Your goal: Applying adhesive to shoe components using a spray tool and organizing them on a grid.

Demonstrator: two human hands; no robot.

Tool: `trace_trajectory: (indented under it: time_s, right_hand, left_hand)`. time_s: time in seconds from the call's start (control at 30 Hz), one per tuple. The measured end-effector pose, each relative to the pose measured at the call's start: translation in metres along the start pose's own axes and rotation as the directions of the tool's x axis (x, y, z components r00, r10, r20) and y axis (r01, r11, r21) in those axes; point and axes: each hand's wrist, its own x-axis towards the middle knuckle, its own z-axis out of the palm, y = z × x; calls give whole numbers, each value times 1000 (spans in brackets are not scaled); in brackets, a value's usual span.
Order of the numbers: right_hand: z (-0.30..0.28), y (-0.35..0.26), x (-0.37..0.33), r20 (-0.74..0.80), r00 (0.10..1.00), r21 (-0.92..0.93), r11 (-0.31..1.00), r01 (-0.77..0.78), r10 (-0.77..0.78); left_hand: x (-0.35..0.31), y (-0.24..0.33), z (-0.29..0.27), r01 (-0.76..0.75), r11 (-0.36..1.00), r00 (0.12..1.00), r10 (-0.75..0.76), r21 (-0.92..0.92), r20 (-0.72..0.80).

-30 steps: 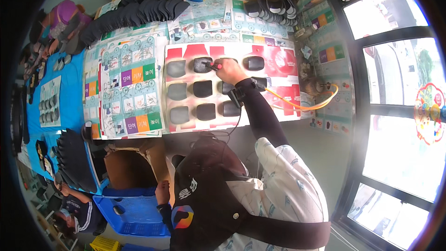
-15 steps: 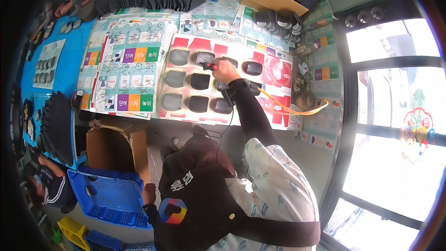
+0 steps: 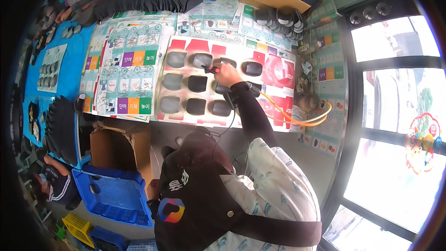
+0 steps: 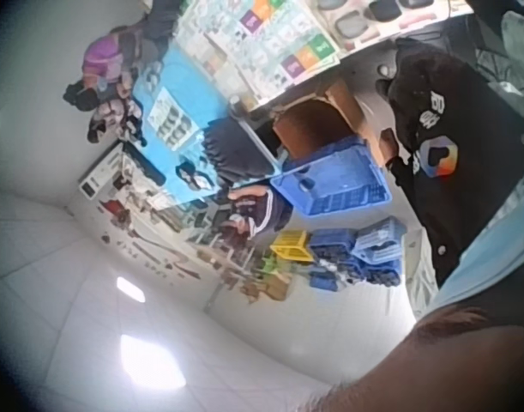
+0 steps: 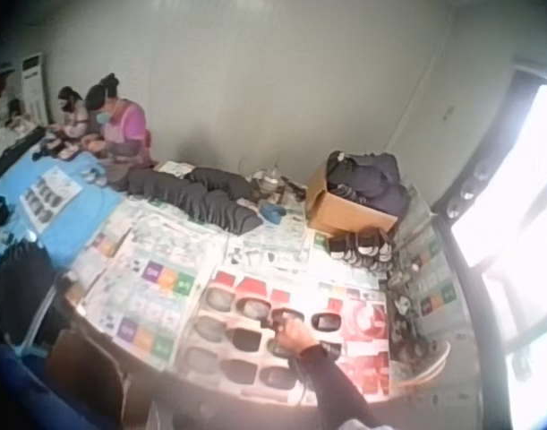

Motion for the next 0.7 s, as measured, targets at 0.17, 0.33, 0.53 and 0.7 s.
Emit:
trace_trajectory:
  time_s: [0.17,0.33,0.53,0.7]
  right_hand:
    - [-7,3,1,-105,994,15,999,-31,32]
    - [-22,6,8,-125,990,61,997,-50,58]
    - [-28,10,76,18,1000,183,983,-4,1]
    - [-57,30,112,176,973,30,988,-155,147]
  left_hand:
    - [5,6,-8,-22,999,1000,22,-45,13]
    - [19,29,-15,16,999,1000,-15,-32,26]
    - [20,11,-3,-1,1000,992,-1,10,129]
    - [43,34,-17,42,990,979,-68,137,190]
